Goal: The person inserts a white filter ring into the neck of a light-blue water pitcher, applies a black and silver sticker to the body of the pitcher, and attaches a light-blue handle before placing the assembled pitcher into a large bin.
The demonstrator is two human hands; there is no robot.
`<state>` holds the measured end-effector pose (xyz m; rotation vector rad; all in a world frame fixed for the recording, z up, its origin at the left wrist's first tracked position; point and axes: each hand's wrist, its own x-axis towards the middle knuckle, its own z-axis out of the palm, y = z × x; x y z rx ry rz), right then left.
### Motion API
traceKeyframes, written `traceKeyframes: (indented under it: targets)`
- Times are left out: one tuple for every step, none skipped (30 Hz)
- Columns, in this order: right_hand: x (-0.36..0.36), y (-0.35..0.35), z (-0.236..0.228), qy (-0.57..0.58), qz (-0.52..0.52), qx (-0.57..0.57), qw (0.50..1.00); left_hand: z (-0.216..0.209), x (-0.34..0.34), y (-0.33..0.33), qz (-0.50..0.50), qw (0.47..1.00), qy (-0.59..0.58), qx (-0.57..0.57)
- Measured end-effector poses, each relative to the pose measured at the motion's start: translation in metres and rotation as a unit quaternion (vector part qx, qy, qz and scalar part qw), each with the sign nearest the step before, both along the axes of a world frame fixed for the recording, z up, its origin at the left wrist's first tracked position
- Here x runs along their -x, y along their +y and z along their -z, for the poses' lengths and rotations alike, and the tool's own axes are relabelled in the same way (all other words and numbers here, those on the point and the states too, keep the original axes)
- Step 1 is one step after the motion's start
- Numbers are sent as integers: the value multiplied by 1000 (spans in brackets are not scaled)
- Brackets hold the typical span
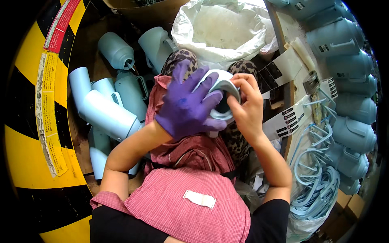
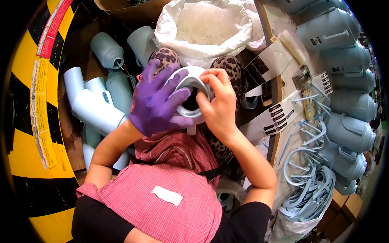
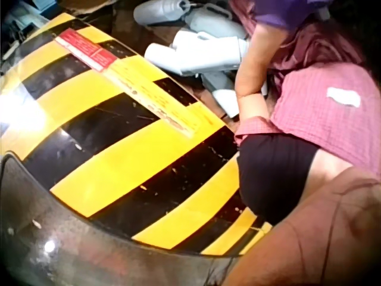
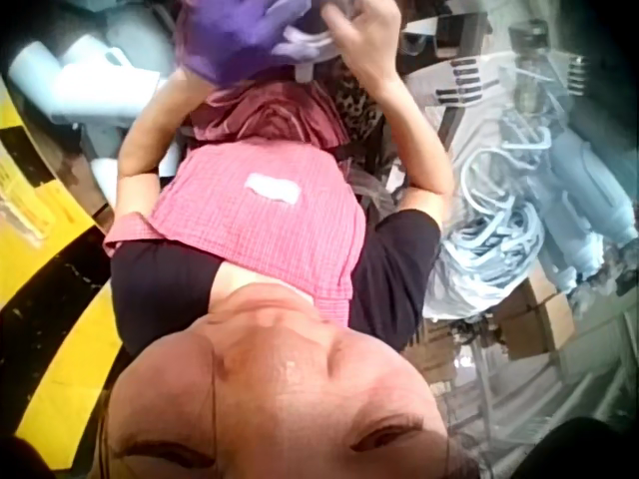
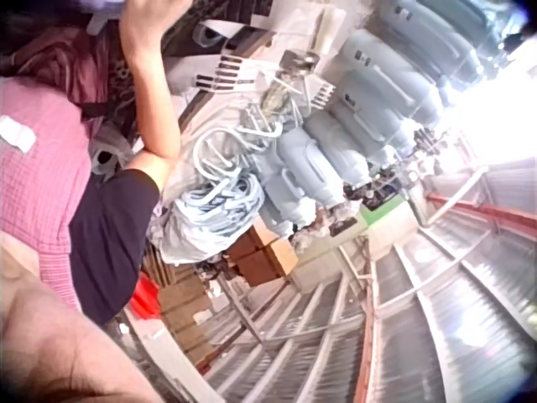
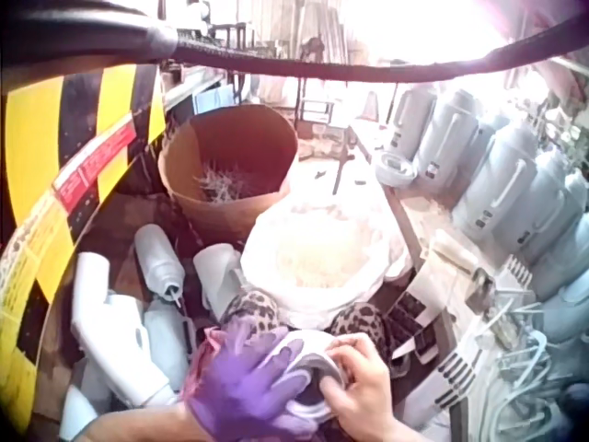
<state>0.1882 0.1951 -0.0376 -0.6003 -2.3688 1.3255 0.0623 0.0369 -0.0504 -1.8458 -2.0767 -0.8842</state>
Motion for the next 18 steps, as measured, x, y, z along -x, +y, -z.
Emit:
traceKeyframes:
  targets:
    - [3,-1,-5,-7,-4,2,1000,1,-5,1,-23,998,43,42]
    - [5,0,-10,-57,6,-18,998,2,-11,1,-44,998,19,44]
    - [5,3,-18,-33,-14,-7,999,4,-15,2,-59,997,17,54]
    - [1,8,-26,-84,-8,30,996,5,-19,1,-70,995,23,64]
    - [-1,17,-34,-120,-75,-21,990,7,-23,2,-90,993,14,78]
    - [-4,26,-40,-54,-177,-203,961,8,-26,2,-95,993,15,67]
    - [-3,33,-43,-46,-246,-250,935,8,-28,2,-102,992,9,73]
    - [-3,39,-45,-48,-293,-295,908,8,-29,3,-100,991,13,83]
    - [-2,41,-44,-96,-315,-213,920,8,-29,5,-106,990,22,89]
    - [-1,42,-43,-104,-317,-211,919,7,-28,7,-115,989,1,88]
    - [0,41,-39,-113,-320,-209,917,5,-26,9,-114,990,-4,84]
    - [1,38,-36,-100,-318,-212,919,3,-24,10,-114,990,-10,80]
    - [2,34,-33,-106,-295,-206,927,2,-22,12,-87,993,1,83]
    - [2,31,-30,-126,-277,-231,924,0,-19,12,-61,994,12,86]
    - [2,29,-28,-171,-267,-250,915,0,-16,11,-44,994,20,95]
    - [3,28,-28,-166,-262,-275,910,1,-12,10,-32,996,23,79]
    - [3,28,-28,-183,-268,-257,910,3,-10,8,-26,997,25,68]
    - [3,30,-28,-165,-272,-247,915,8,-6,7,0,997,37,70]
